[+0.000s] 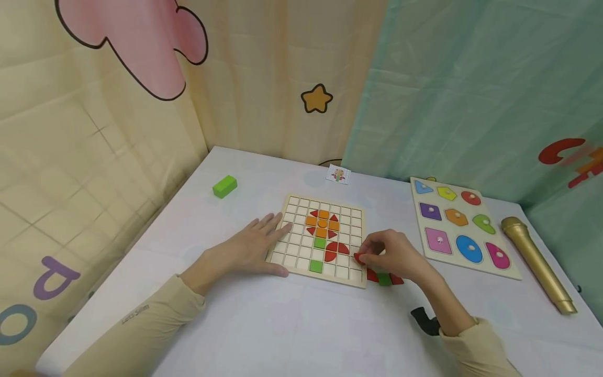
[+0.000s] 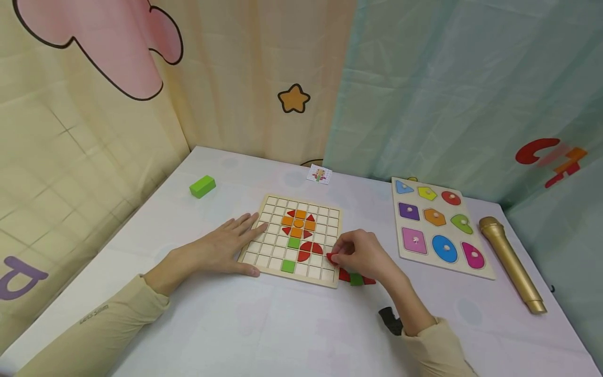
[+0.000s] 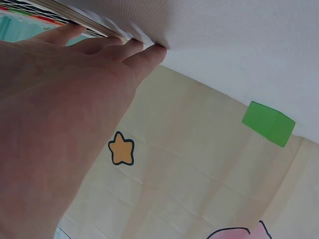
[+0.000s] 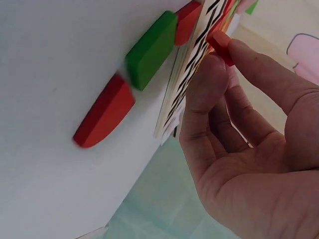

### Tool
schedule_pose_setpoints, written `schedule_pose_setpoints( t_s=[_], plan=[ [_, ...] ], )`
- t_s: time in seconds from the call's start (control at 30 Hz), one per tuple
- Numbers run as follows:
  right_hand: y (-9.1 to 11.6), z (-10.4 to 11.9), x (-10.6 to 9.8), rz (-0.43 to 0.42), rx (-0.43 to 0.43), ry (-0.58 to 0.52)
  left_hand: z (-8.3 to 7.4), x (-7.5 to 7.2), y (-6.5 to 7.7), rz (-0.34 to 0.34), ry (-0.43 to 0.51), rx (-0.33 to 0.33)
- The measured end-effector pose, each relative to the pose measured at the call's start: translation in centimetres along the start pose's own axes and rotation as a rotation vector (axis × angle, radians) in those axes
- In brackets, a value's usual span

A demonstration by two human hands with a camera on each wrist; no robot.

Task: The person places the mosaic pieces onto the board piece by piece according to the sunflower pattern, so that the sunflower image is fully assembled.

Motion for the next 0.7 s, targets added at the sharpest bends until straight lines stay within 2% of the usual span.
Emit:
schedule_pose_setpoints(
  t_s=[0.17,0.4,0.6,0.7],
  plan=[
    [-1.4,2.2,0.9,-0.039,-0.051,-0.014,0.1,0.2,0.0,0.004,0.003,-0.004],
    [-3.3,5.7,2.9,-0.042,-0.102,-0.043,0.1,0.1,0.1,-0.002,0.009,0.002],
    [-4.4,8.0,3.9,-0.043,-0.117,-0.052,-0.1,-0.3,0.3,-0.020,0.004,0.021],
    [-4.7,8.6,4.3,-0.045,-0.099,-0.058,-0.1,-0.4,0.3,-0.020,0.002,0.021]
  ],
)
Point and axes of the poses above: each hand's wrist, its own y-axis away from the middle knuckle, its own x-axis out of the palm, z = x × y, the point moved 10 cm from there along -y, towards the middle knuckle, and after that the axes turned 4 degrees about x, right-handed, at the moved point
